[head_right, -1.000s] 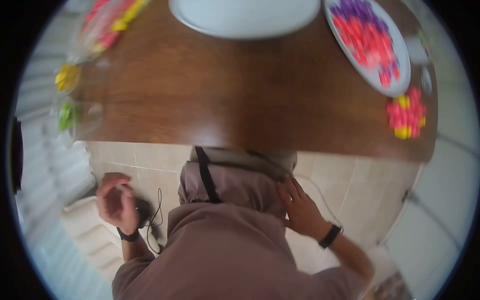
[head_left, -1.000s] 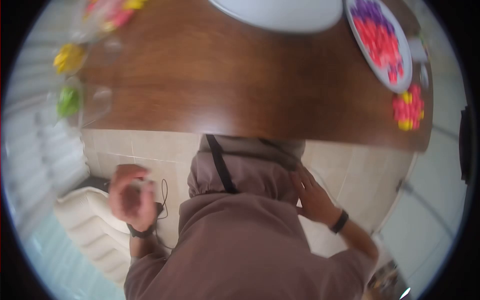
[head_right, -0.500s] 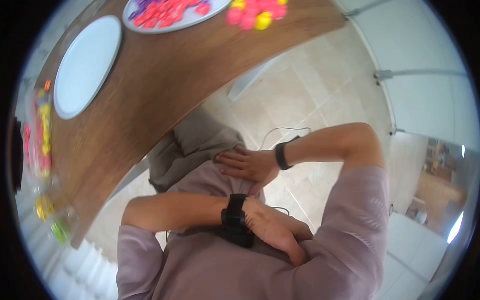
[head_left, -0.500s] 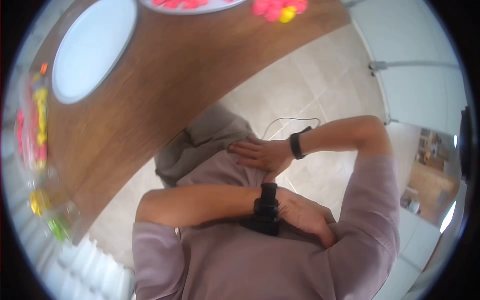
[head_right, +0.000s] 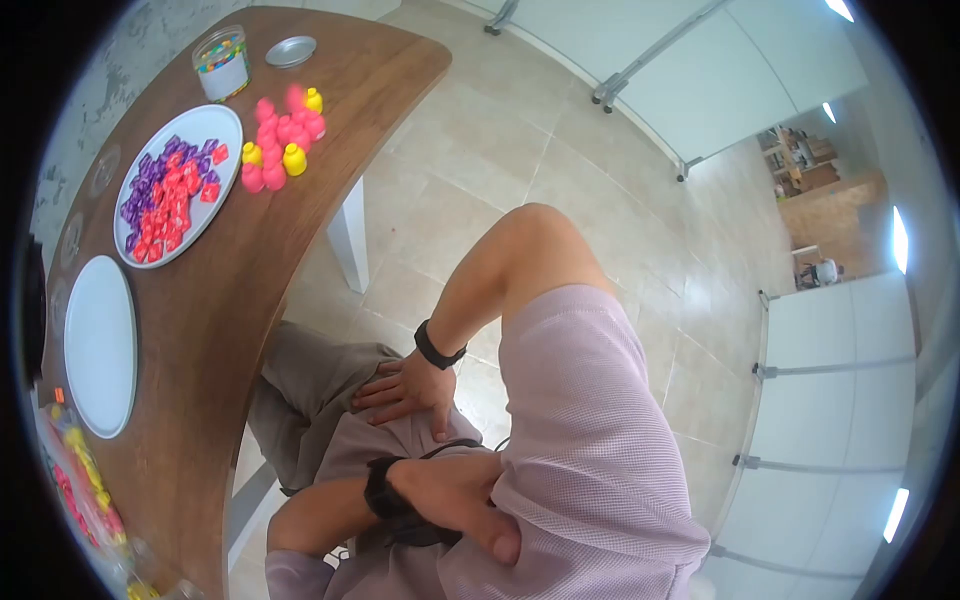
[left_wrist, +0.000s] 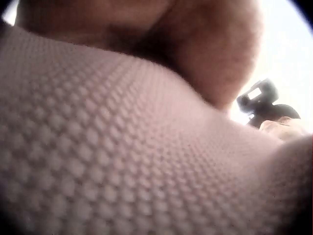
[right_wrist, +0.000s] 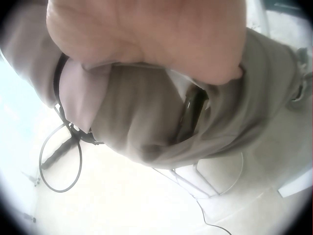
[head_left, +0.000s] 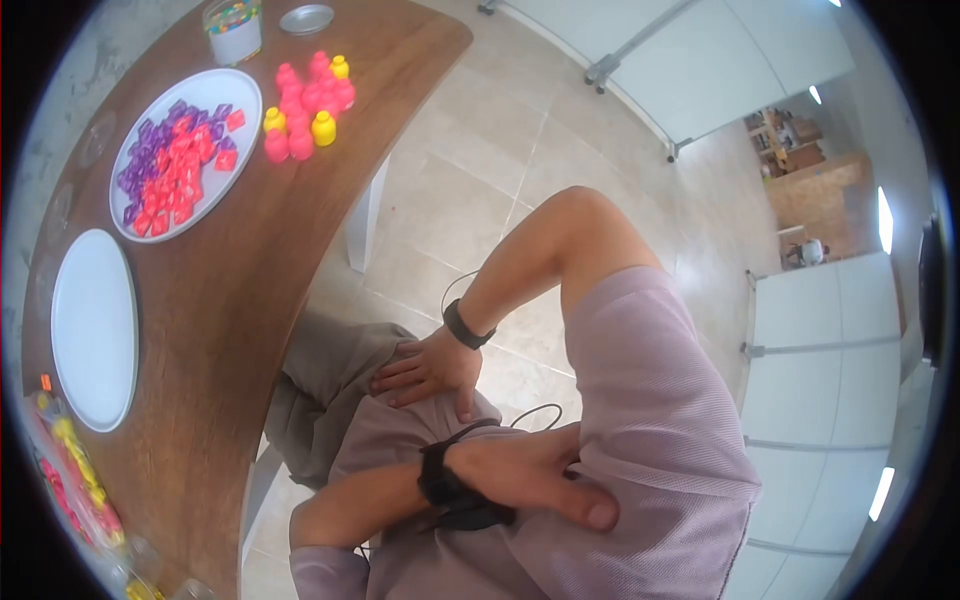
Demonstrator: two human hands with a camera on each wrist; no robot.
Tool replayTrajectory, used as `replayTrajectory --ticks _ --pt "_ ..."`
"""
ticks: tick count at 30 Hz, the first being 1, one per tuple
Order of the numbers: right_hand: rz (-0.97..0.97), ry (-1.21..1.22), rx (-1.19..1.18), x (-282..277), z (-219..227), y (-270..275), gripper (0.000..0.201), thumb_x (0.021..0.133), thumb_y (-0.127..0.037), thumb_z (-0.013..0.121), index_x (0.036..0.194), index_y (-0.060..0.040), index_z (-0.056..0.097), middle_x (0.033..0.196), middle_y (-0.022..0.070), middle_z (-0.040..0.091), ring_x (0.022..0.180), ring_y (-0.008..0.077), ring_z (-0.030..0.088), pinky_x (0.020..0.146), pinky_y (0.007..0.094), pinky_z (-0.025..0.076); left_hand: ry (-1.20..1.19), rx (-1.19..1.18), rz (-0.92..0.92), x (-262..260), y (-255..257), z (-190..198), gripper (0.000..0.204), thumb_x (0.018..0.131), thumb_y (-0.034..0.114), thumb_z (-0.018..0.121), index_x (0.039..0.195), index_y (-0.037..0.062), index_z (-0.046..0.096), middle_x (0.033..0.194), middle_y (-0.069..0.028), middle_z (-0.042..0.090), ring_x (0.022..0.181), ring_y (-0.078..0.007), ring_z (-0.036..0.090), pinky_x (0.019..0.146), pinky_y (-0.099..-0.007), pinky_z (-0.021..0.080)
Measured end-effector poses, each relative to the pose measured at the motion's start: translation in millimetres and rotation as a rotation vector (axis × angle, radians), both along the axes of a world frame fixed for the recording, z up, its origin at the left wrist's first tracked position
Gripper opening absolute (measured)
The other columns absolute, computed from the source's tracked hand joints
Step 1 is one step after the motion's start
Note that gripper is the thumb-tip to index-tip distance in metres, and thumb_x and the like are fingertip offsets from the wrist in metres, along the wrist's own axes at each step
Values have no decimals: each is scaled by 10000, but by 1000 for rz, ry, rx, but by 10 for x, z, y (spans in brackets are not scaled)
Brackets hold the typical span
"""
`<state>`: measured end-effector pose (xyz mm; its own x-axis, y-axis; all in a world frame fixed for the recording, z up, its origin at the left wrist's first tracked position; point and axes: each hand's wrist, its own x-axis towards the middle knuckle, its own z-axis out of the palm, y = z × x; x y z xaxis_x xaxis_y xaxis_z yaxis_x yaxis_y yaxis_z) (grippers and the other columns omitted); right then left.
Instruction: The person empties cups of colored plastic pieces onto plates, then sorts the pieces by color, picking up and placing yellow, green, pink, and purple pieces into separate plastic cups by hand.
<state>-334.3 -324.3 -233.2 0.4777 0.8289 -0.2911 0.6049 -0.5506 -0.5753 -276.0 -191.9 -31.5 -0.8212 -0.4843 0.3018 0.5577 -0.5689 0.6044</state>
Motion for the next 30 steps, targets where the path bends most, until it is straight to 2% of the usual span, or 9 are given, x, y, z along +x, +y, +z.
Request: replayTrajectory --ticks 6,8,13,16,18,20,22,26,30 --pt "-3 19 -31 31 184 12 1218 870 -863 429 1637 -2 36 1684 328 -50 1573 482 0 1170 699 198 -279 -352 8 178 22 -14 843 881 424 821 1471 -52 453 1396 -130 603 1280 -218 566 1083 -345 451" --pt "60 24 -131 39 141 5 1164 893 -767 472 1642 -23 -18 1693 302 -88 1581 460 -27 1185 686 187 -46 216 329 80 -61 -14 765 909 384 800 1442 -66 486 1379 -116 615 1264 -193 576 1080 -330 449" --pt "20 -58 -65 14 76 -12 1254 830 -899 459 1637 -7 103 1682 338 -1 1569 485 62 1139 685 272 70 256 470 48 40 57 697 928 329 785 1431 -66 509 1366 -116 623 1261 -196 576 1086 -351 445" --pt "15 -46 -37 17 77 -50 1253 829 -895 468 1636 -6 112 1683 335 4 1569 485 61 1139 687 269 42 -212 580 238 95 115 484 925 233 764 1290 -55 628 1248 -147 682 1189 -245 621 1016 -360 477" --pt "24 -28 18 -30 99 -38 1252 827 -895 472 1636 -8 115 1685 331 4 1570 483 56 1141 688 264 -25 -587 1098 222 95 191 286 840 194 785 995 -42 738 1017 -198 715 999 -325 664 824 -397 496" --pt "7 35 -22 28 154 -25 1254 818 -894 490 1635 -12 134 1689 321 3 1573 474 46 1154 693 231 7 -486 1152 300 125 259 187 828 143 753 897 -29 731 917 -192 691 879 -312 638 739 -395 470" --pt "9 93 8 65 186 -16 1257 810 -891 506 1636 -18 138 1691 313 2 1579 460 23 1169 692 195 -52 -301 735 402 156 251 218 841 174 746 825 -36 691 862 -170 662 761 -281 606 677 -379 451" --pt "28 125 -62 87 248 12 1264 813 -888 505 1637 -14 112 1692 311 -6 1584 444 -15 1179 682 183 -199 -356 416 194 -50 63 469 885 384 751 771 -55 629 704 -141 595 648 -312 563 615 -407 429" --pt "25 125 -80 85 263 -2 1265 815 -894 497 1638 -15 109 1694 304 -8 1586 435 -16 1173 680 195 -99 -500 501 -45 14 87 519 897 444 752 892 -71 686 746 -189 677 721 -349 666 682 -386 523"
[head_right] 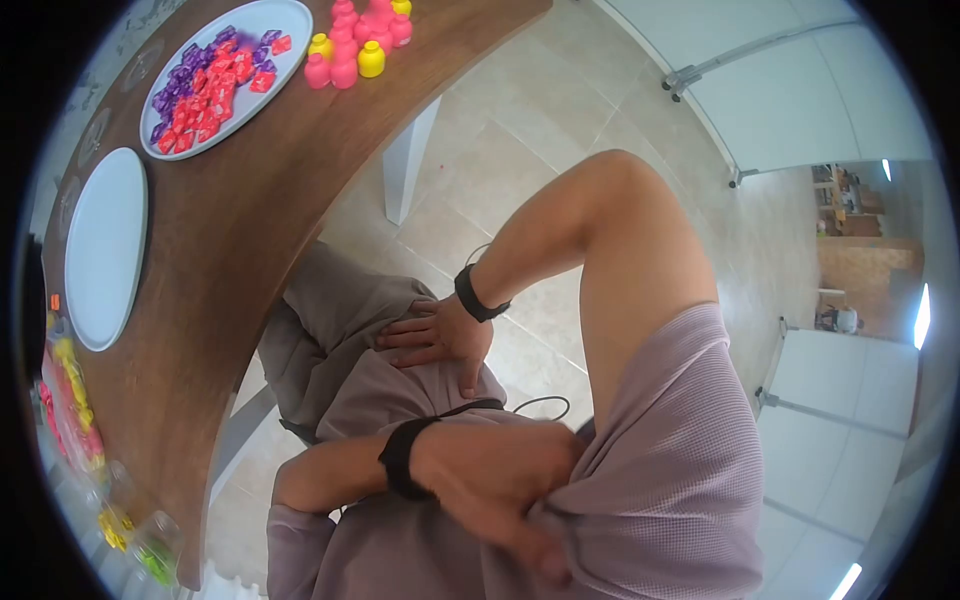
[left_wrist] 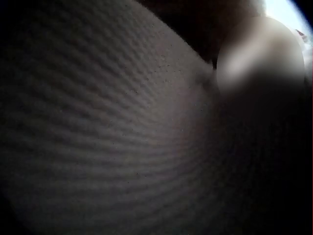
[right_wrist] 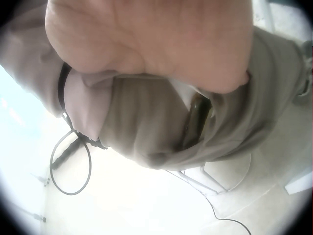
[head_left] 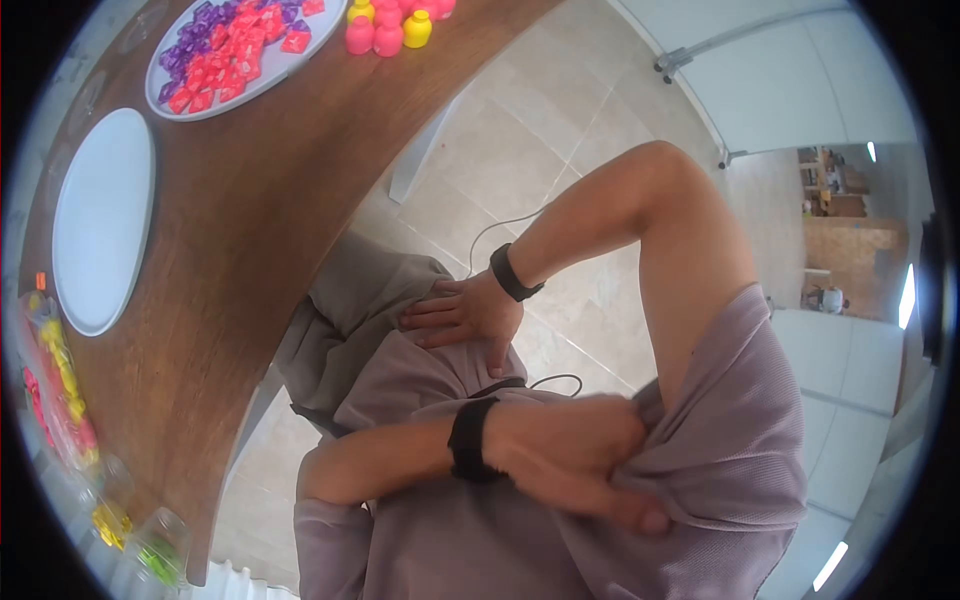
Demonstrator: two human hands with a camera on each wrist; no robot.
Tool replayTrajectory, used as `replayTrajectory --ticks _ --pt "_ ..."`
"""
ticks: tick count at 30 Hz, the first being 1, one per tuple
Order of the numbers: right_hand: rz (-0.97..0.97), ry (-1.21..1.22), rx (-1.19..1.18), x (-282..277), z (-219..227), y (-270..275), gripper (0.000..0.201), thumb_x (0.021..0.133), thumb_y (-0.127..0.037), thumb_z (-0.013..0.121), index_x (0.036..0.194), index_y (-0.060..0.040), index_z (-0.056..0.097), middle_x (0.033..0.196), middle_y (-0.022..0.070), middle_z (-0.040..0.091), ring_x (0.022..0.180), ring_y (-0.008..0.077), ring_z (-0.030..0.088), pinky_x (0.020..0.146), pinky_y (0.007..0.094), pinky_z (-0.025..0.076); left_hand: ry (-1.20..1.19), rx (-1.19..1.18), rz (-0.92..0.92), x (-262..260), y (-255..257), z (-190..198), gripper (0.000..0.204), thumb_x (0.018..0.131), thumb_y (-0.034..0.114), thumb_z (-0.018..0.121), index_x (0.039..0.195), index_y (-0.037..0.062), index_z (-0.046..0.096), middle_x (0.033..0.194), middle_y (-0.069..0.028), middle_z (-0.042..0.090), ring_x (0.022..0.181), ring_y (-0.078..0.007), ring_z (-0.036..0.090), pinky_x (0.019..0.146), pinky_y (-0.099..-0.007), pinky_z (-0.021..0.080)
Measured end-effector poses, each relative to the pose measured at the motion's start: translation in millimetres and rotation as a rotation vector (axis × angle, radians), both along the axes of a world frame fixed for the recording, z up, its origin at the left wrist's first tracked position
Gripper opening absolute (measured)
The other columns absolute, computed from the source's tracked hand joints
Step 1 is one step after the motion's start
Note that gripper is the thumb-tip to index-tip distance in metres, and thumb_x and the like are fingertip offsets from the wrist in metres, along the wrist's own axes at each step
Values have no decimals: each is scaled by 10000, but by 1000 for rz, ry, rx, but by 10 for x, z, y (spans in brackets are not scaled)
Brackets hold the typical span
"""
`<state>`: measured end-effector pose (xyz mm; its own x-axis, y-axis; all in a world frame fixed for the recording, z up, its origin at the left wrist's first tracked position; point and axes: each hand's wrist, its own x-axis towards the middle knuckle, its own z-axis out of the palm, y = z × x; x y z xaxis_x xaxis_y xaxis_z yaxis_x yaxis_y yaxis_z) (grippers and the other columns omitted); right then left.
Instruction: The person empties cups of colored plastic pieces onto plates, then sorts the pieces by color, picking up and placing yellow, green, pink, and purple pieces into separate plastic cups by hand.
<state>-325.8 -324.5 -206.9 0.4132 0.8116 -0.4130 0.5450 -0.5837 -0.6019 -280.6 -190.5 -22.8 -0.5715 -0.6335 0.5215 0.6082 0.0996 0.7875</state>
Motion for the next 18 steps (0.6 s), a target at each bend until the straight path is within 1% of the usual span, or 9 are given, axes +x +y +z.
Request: replayTrajectory --ticks 1,3,4,6,7,9,12,16,18 --pt "-3 -13 -5 1 7 2 1265 815 -898 492 1639 -19 107 1695 301 -7 1587 432 -18 1171 679 200 7 -3 -12 -46 17 64 519 897 444 752 892 -71 686 746 -189 677 721 -349 666 682 -386 523" --pt "-5 -20 -16 15 -2 20 1264 815 -898 492 1640 -23 106 1696 299 -4 1587 433 -12 1168 680 205 409 13 93 -127 48 222 507 877 439 770 947 -57 693 921 -216 725 888 -373 703 780 -404 551" --pt "7 -35 -27 14 -1 22 1262 815 -899 492 1642 -27 106 1697 297 -2 1586 434 -5 1165 681 211 417 9 69 -131 29 219 507 877 439 770 947 -57 693 921 -216 725 888 -373 703 780 -404 551" --pt "-3 -34 -40 8 2 13 1261 815 -899 491 1643 -32 103 1698 295 -4 1586 435 2 1165 681 215 341 -30 79 -68 -31 184 520 850 450 790 1019 -34 702 1051 -202 725 961 -372 692 835 -404 551" --pt "7 -42 -40 23 1 21 1260 814 -900 490 1645 -37 100 1699 293 -6 1585 436 10 1165 681 218 343 -32 66 -45 -68 181 520 850 450 790 1019 -34 702 1051 -202 725 961 -372 692 835 -404 551" --pt "-6 -61 -24 11 -45 67 1262 813 -900 494 1646 -39 97 1700 292 -6 1585 438 16 1166 681 220 328 -142 353 -9 -133 191 559 833 482 791 1037 -32 705 1083 -205 720 983 -403 684 891 -431 543" --pt "-25 -85 -25 -20 -85 57 1267 808 -903 496 1647 -44 90 1701 287 -5 1585 438 21 1169 680 222 348 -146 425 -83 -174 177 600 822 517 784 1041 -36 708 1110 -210 714 991 -430 677 953 -466 520" --pt "-39 -101 -37 -23 -83 52 1270 805 -906 495 1648 -48 88 1706 274 -2 1587 430 18 1168 678 232 256 -208 388 5 -238 67 619 823 542 773 1019 -41 705 1102 -229 700 1002 -432 661 928 -488 507" --pt "-42 -117 -36 -34 -100 79 1271 799 -900 506 1650 -55 87 1708 272 2 1589 426 17 1170 676 233 120 -250 445 72 -295 8 589 827 539 772 985 -25 715 1081 -221 693 975 -413 651 884 -458 491"
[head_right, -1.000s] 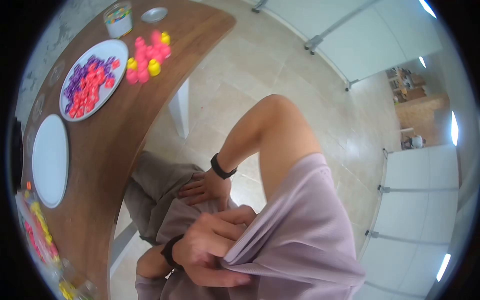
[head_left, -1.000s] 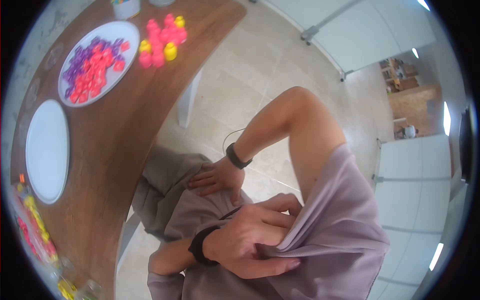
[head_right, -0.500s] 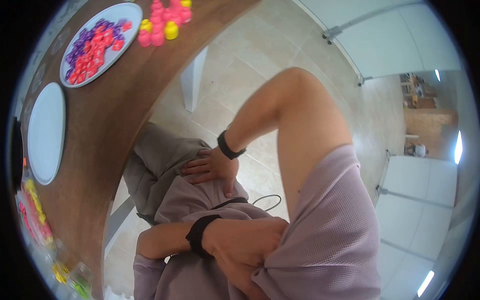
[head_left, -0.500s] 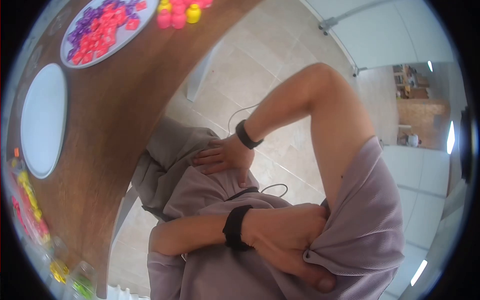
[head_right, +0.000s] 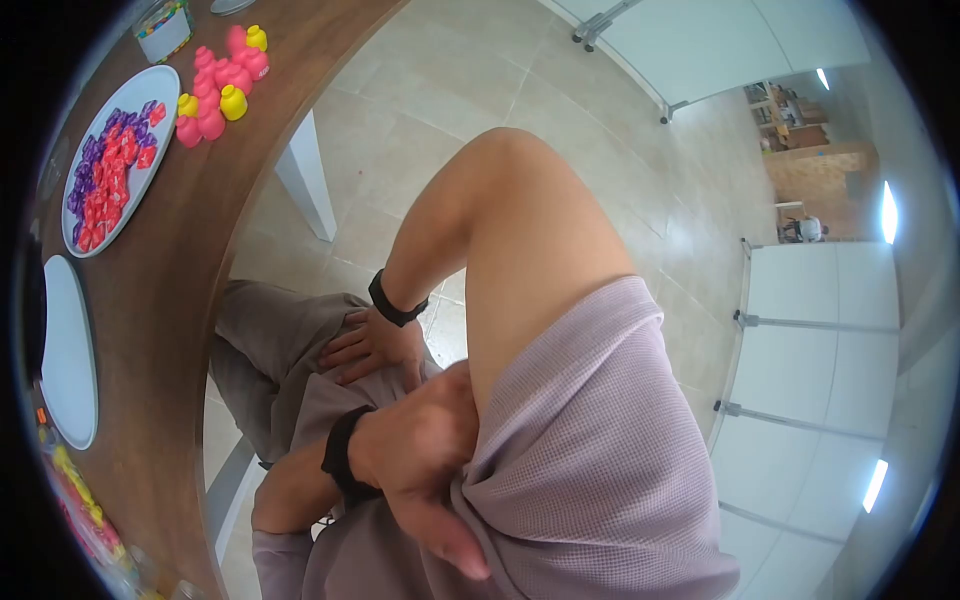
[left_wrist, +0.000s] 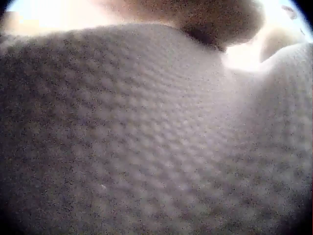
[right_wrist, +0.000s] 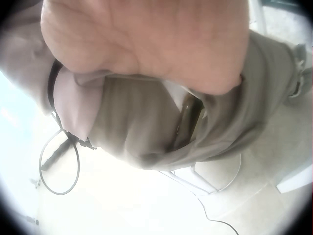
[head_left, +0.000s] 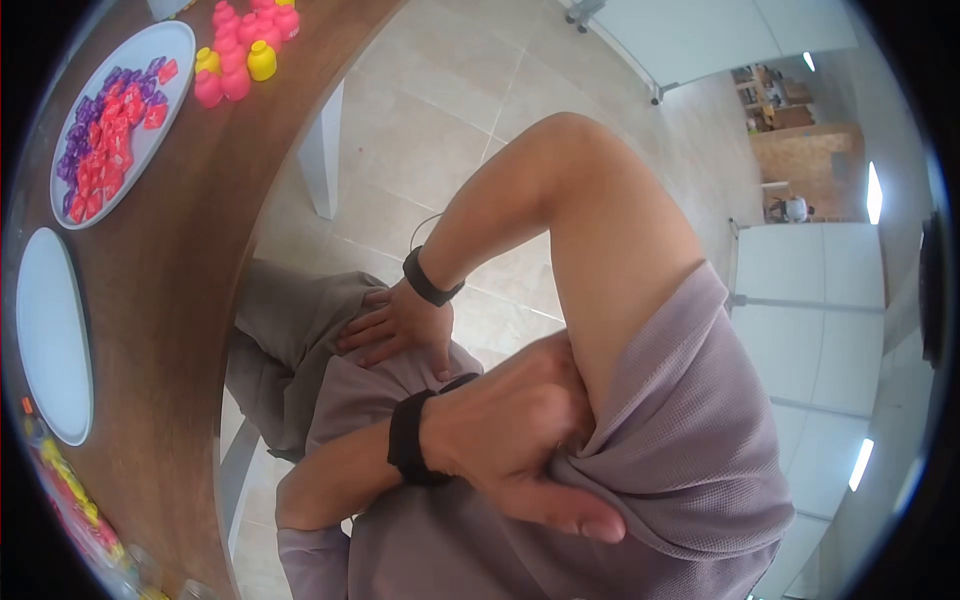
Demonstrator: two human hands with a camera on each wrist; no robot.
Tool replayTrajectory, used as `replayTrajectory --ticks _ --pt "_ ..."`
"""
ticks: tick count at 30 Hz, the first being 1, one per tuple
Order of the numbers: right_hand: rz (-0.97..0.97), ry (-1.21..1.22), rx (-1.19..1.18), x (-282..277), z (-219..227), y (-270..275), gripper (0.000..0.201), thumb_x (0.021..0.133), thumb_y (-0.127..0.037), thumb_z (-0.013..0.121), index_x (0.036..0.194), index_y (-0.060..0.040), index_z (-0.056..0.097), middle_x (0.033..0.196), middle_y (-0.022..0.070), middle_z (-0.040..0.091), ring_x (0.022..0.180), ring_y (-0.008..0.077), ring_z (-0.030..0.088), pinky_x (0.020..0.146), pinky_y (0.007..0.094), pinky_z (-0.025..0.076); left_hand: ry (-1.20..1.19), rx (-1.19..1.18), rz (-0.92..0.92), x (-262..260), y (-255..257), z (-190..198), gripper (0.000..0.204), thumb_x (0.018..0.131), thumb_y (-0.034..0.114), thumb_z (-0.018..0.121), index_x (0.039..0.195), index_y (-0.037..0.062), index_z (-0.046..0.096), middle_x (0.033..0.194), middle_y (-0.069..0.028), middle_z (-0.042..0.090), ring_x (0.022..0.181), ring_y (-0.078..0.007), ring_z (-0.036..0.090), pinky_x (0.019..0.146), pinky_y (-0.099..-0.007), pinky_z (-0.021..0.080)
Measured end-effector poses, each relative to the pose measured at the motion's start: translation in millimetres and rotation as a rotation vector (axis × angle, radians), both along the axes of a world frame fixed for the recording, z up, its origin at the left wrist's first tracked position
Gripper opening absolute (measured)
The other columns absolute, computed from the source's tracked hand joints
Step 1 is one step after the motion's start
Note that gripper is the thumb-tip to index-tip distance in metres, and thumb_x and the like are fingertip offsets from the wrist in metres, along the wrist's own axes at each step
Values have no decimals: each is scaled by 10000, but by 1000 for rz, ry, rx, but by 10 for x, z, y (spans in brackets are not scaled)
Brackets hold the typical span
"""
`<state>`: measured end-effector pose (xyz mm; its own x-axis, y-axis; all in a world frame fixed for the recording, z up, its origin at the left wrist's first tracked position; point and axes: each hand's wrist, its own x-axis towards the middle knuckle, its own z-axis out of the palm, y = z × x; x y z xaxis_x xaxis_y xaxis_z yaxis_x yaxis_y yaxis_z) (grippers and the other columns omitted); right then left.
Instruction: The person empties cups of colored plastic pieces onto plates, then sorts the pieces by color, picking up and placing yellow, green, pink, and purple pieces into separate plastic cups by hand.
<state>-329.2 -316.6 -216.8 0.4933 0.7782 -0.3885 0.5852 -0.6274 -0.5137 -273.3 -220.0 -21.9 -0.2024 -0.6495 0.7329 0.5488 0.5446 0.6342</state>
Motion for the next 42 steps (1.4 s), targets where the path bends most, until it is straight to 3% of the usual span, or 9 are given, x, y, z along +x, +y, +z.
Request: replayTrajectory --ticks 7,10,13,16,29,32,34,40,42 --pt "-7 -406 38 -226 -549 -30 901 995 -585 482 1646 -90 106 1711 264 25 1592 412 52 1154 680 262 -29 144 238 224 -207 -126 471 872 454 755 893 -13 697 901 -162 673 947 -365 642 872 -415 467" --pt "48 -143 50 -126 -258 -152 766 1052 -461 433 1640 -90 112 1713 258 21 1592 405 66 1147 681 265 -453 -16 843 402 195 -28 395 738 285 858 961 -6 709 1041 -129 725 1055 -303 699 783 -400 550" --pt "-2 61 36 49 139 -112 1127 864 -791 536 1637 -57 170 1708 267 7 1593 402 26 1203 635 180 -567 -349 1341 285 467 26 310 776 208 818 1020 32 742 1072 -46 744 1058 -217 713 780 -368 583" --pt "10 155 23 106 302 -155 1207 814 -845 560 1632 -37 192 1709 261 -11 1595 392 -3 1216 630 156 -660 -662 1291 455 629 165 280 796 100 723 1057 -1 742 1148 -111 701 1166 -247 681 766 -372 586" --pt "42 245 -56 163 437 -47 1215 821 -821 586 1625 -7 176 1697 284 -29 1590 398 -50 1254 606 88 -576 42 1543 212 1404 417 515 852 228 644 1361 309 668 1253 75 713 1082 -116 692 859 -351 602" --pt "30 216 -82 119 425 -67 1213 808 -830 591 1631 -36 186 1707 255 -15 1595 375 -30 1254 609 94 -868 -536 1621 517 1406 105 501 936 344 632 1377 108 649 1334 -138 682 1162 -261 696 927 -472 605" --pt "-18 195 -35 77 360 -91 1217 787 -824 616 1623 -37 212 1703 263 10 1595 378 -23 1257 597 100 -815 -133 1673 401 1525 53 334 837 136 759 1164 85 714 1226 -6 718 1053 -188 719 807 -349 604" --pt "-179 53 165 -134 358 -73 1075 732 -624 794 1545 -58 378 1646 230 275 1518 415 276 1219 532 285 -1216 873 1258 637 2263 -922 357 855 145 741 1174 2 670 1220 -143 687 1094 -323 677 909 -415 568" --pt "-668 36 353 -360 188 -119 983 804 -526 792 1547 -45 366 1606 239 335 1464 434 362 1187 503 352 -1257 1143 1173 679 2485 -1199 348 868 132 727 1176 -17 666 1241 -172 667 1151 -358 627 973 -424 536"
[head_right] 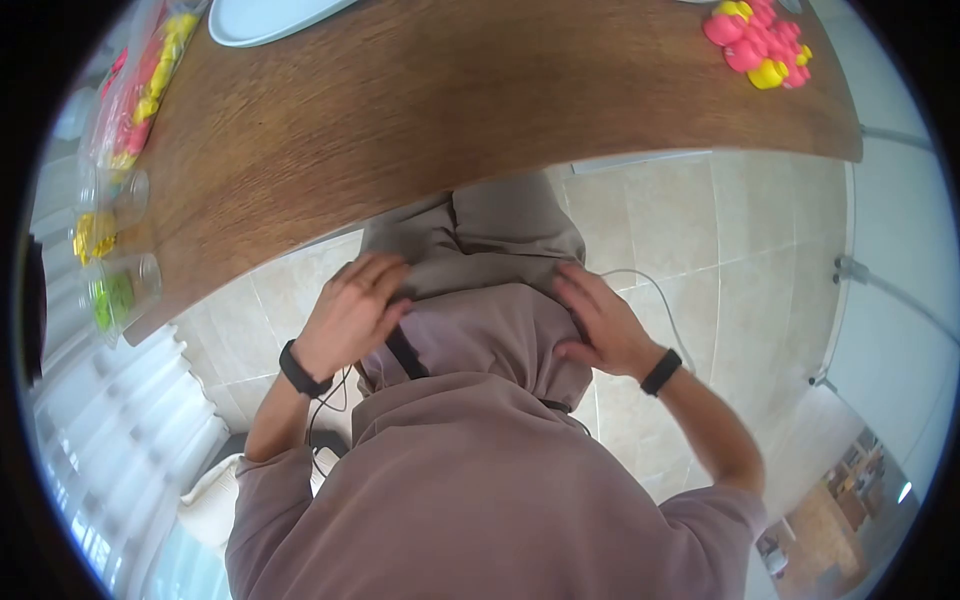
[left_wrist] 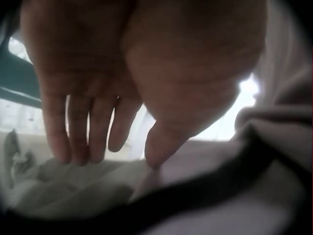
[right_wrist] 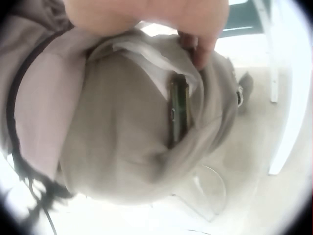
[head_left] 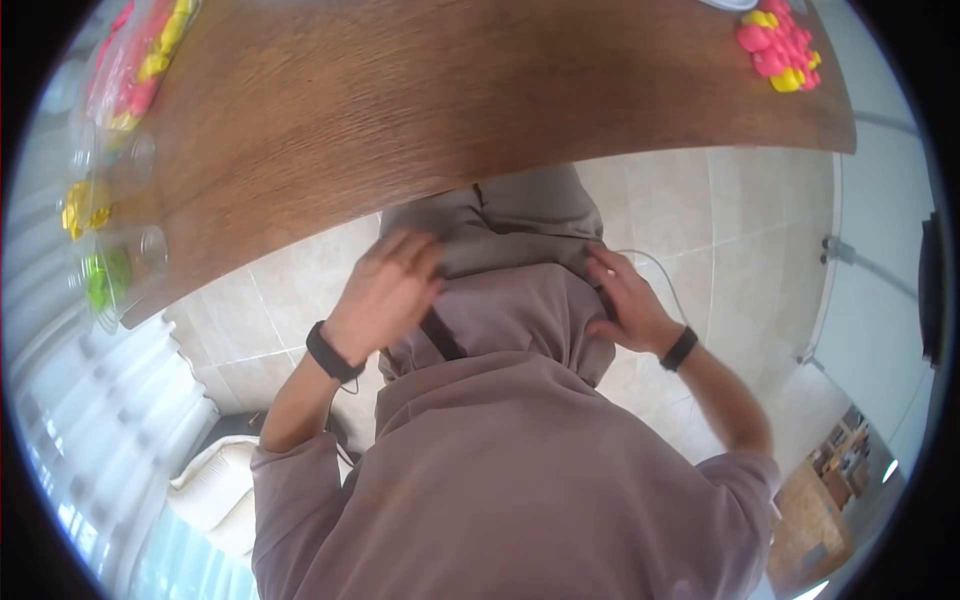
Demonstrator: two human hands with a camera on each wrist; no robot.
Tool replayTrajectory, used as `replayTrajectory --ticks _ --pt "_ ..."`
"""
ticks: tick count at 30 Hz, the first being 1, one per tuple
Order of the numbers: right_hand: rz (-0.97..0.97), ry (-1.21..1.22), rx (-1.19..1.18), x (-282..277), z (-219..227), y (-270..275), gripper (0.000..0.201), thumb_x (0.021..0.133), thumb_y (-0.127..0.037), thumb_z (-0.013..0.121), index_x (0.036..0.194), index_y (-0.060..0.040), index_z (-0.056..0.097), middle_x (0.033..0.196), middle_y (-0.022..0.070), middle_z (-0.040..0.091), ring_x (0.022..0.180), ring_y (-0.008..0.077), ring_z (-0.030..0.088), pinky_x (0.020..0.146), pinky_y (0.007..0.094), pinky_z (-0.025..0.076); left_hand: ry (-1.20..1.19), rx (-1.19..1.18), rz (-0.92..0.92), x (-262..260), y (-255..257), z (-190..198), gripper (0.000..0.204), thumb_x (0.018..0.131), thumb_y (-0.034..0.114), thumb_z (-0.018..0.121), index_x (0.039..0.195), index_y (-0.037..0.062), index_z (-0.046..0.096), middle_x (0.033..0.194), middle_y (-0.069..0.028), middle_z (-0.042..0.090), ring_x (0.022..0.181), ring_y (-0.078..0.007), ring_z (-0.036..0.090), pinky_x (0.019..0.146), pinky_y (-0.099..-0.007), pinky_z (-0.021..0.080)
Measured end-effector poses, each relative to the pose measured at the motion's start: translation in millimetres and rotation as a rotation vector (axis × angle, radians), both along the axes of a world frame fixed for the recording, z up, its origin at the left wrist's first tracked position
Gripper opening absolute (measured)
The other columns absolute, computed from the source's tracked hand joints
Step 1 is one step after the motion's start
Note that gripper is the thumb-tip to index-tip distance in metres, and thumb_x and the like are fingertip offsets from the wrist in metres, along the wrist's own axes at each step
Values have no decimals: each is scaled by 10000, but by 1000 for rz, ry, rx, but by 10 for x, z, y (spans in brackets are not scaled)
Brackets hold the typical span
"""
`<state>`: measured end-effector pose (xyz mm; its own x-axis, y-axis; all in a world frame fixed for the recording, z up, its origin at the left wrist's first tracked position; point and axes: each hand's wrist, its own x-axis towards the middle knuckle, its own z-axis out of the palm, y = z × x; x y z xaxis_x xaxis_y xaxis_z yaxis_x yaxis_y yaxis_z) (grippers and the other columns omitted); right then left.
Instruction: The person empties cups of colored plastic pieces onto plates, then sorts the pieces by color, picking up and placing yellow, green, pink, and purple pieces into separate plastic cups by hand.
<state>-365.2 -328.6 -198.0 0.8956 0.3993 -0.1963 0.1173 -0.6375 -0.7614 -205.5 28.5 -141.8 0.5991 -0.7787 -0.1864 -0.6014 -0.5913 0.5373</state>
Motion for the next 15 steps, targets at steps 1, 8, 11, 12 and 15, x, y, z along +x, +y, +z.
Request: replayTrajectory --ticks 1,8,11,12,15 --pt "-167 -58 26 37 79 64 795 889 -336 770 1522 -36 395 1526 226 430 1358 404 497 1099 466 462 -2 8 8 0 78 -114 348 868 132 727 1176 -17 666 1241 -172 667 1151 -358 627 973 -424 536" --pt "-647 238 104 -49 -119 118 361 1002 -112 638 1343 -11 576 1211 162 636 1096 260 663 848 361 576 24 -1 291 -164 56 -365 341 880 87 694 1194 -40 654 1268 -182 637 1185 -376 596 1011 -424 509" --pt "-678 294 105 -136 -112 101 319 1043 -131 582 1330 9 585 1078 174 696 982 241 695 784 346 571 -14 -38 327 -159 28 -355 339 879 84 693 1186 -54 651 1264 -183 636 1190 -377 593 1020 -434 501" --pt "-682 356 117 -163 -86 83 315 1054 -142 565 1326 16 587 1027 177 714 934 242 705 772 346 567 -25 -66 359 -153 31 -349 335 877 82 695 1178 -60 652 1261 -183 636 1191 -376 593 1024 -440 498" --pt "-638 315 44 -222 -24 18 302 1068 -159 540 1290 35 607 998 191 727 879 255 712 770 348 560 -28 -57 372 -130 35 -307 329 880 81 694 1175 -58 651 1258 -186 635 1194 -378 591 1031 -446 489"
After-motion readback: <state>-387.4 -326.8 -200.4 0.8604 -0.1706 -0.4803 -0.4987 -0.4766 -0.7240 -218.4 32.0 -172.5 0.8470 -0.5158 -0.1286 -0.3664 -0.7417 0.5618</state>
